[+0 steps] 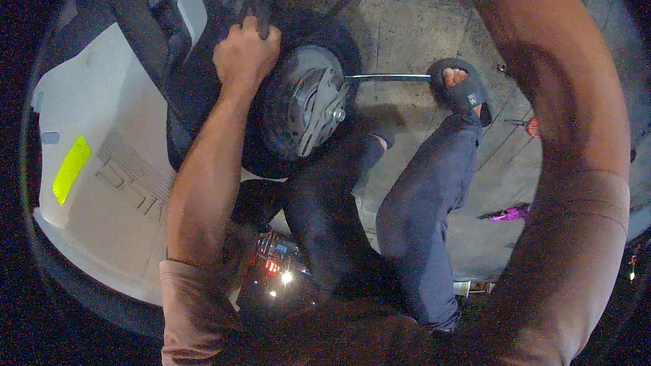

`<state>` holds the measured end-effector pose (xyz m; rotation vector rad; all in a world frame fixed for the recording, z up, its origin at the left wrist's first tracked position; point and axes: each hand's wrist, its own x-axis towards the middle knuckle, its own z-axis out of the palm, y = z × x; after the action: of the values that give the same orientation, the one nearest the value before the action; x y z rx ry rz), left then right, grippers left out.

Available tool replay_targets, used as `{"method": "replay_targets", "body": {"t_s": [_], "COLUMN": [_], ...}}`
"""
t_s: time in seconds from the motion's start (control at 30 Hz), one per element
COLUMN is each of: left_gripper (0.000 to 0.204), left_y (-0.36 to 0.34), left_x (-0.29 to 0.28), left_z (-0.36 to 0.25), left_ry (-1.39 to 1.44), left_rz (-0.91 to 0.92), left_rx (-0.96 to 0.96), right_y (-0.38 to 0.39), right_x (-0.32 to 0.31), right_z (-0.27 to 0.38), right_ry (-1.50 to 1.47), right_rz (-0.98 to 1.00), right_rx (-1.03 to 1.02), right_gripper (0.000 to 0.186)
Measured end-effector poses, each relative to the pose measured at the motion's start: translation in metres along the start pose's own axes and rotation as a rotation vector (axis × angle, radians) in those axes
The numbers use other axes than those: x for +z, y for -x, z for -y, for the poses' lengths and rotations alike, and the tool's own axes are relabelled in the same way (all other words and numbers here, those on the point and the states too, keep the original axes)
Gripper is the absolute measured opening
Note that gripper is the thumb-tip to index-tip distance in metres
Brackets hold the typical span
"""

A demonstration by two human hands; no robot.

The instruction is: The person removes the rear tire from a motorcycle using a wrench and tire levers, then reattaches it. The person uses a wrench to loosen the axle nut, tire levers to pry the tire off the rim, and then reverses the process to reinstall the tire.

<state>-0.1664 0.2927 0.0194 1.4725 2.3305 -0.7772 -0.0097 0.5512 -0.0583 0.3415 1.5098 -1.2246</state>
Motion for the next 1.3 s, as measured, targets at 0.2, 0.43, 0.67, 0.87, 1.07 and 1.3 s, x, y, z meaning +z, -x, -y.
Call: {"method": "replay_targets", "body": {"t_s": [0.2,0.43,0.67,0.87,1.07,1.3], "left_gripper": [0.047,0.051,0.048,0.046,0.043,0.04], "left_y": [0.0,-0.004,-0.003,-0.002,0.002,0.001], "left_x": [-0.004,-0.017,-0.016,-0.011,-0.008,-0.009], "left_z": [-0.003,-0.011,-0.01,-0.006,-0.004,-0.002], "left_ry": [0.01,0.015,0.02,0.073,0.095,0.087], "left_rz": [0.072,0.203,0.148,0.146,0.094,0.095], "left_rx": [-0.044,-0.162,-0.17,-0.185,-0.196,-0.187], "right_y": [-0.044,-0.097,-0.131,-0.158,-0.17,-0.161], "right_x": [0.021,-0.01,-0.037,-0.042,-0.047,-0.055], "right_z": [-0.01,-0.016,-0.011,-0.015,-0.01,0.014], "right_ry": [0.296,0.502,0.472,0.418,0.513,0.863], "right_rz": [-0.399,-0.408,-0.468,-0.732,-0.688,-0.767], "right_rx": [-0.068,-0.038,-0.365,-0.813,-0.677,-0.496], "right_gripper": [0.07,0.084,0.07,0.052,0.068,0.078]}}
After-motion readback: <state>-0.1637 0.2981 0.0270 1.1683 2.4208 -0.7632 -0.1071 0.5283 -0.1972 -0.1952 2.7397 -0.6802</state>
